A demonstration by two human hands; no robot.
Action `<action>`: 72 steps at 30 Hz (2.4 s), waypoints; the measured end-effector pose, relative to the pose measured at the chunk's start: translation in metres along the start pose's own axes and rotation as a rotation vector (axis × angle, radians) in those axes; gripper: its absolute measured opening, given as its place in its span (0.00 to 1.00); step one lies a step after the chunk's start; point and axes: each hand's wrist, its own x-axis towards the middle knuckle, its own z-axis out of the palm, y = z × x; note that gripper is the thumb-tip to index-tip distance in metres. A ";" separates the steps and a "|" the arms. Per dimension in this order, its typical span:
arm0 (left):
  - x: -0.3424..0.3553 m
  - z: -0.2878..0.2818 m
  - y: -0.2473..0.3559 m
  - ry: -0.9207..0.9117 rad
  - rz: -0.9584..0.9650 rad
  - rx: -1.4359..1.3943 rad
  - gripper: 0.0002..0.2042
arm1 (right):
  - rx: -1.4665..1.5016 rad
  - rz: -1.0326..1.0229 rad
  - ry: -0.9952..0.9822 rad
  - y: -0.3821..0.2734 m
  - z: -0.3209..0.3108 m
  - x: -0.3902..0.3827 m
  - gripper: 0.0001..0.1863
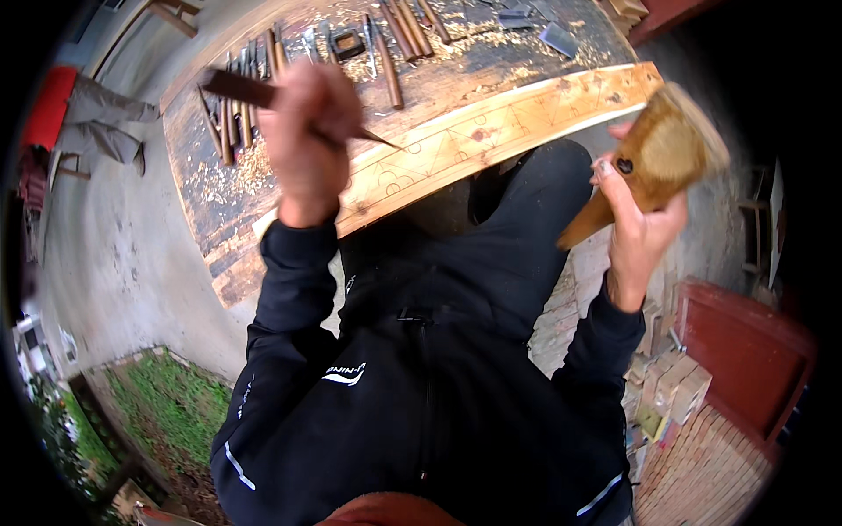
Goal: The person chisels a piece of wood by striking a chisel with a mallet to carve shapes into the wood.
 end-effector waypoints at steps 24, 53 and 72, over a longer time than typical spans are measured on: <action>0.151 -0.082 -0.085 0.401 0.143 0.132 0.25 | 0.365 0.317 0.113 0.120 -0.011 -0.026 0.16; -0.018 -0.037 -0.001 0.133 -0.231 -0.099 0.27 | 0.316 0.291 0.123 0.121 -0.006 -0.029 0.17; -0.010 -0.030 -0.021 0.135 -0.190 -0.024 0.27 | 0.329 0.298 0.121 0.122 -0.006 -0.029 0.17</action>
